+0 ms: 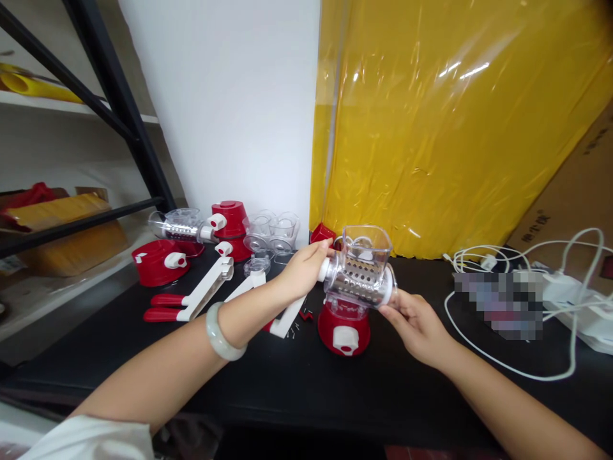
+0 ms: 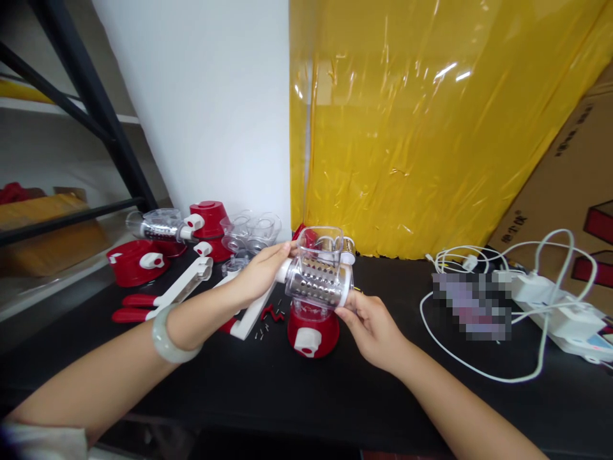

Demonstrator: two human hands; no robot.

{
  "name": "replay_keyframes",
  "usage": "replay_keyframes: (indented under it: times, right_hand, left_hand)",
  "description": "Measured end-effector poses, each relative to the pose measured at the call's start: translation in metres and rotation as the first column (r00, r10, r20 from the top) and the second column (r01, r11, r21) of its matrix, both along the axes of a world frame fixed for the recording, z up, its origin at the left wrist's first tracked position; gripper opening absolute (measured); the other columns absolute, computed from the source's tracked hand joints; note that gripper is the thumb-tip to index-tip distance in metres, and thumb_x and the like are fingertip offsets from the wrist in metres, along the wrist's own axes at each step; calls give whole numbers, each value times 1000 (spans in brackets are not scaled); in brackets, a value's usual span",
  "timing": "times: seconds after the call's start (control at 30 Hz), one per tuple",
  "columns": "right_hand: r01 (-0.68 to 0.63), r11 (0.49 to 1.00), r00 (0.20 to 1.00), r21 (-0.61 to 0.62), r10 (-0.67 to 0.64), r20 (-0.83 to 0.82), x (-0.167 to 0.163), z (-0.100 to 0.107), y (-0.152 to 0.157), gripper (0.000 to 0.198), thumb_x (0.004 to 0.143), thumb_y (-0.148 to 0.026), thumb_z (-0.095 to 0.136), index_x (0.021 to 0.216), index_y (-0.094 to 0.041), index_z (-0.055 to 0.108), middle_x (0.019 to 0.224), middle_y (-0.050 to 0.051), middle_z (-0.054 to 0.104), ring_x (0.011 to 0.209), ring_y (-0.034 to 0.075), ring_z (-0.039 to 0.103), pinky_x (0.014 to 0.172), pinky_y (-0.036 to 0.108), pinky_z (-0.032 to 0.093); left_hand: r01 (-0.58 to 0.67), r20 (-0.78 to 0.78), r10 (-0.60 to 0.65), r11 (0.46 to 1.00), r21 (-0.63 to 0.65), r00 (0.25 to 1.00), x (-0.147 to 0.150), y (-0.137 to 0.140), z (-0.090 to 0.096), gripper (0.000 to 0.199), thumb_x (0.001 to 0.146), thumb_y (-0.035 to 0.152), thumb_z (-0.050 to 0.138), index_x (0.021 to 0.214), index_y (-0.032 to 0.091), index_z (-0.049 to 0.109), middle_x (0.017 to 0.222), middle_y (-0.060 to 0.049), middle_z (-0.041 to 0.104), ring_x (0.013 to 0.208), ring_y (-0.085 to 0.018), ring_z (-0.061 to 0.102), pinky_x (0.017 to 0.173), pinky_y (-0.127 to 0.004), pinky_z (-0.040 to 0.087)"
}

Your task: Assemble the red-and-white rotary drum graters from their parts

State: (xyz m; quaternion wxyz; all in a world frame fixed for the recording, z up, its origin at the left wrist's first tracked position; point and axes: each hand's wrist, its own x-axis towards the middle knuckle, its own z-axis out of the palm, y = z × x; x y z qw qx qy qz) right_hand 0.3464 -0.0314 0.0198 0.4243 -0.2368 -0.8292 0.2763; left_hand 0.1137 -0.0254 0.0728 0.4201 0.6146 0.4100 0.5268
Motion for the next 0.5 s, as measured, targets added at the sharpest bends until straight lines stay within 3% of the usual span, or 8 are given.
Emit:
replay_keyframes:
  times: [0.2,0.5]
  right_hand:
    - [-4,999,1000,37,4,3,4,-6,3,17,96,-29,48,92,-19,61,75,2,67,64,13,61,61,22,47]
    - [-13,1000,1000,27,12,18,9,-13,6,16,96,-28,48,92,-19,60,70,0,63,61,12,56,60,23,44]
  left_hand:
    - [-38,14,38,998,-45,999,3,1,-1,44,91,51,50,97,11,68,99,-11,72,92,-23,65,92,-41,47]
    - [3,-9,-4,999,-54,1000,5,4,1,42,93,42,51,123,14,58,119,-11,66,114,-25,58,105,-43,38]
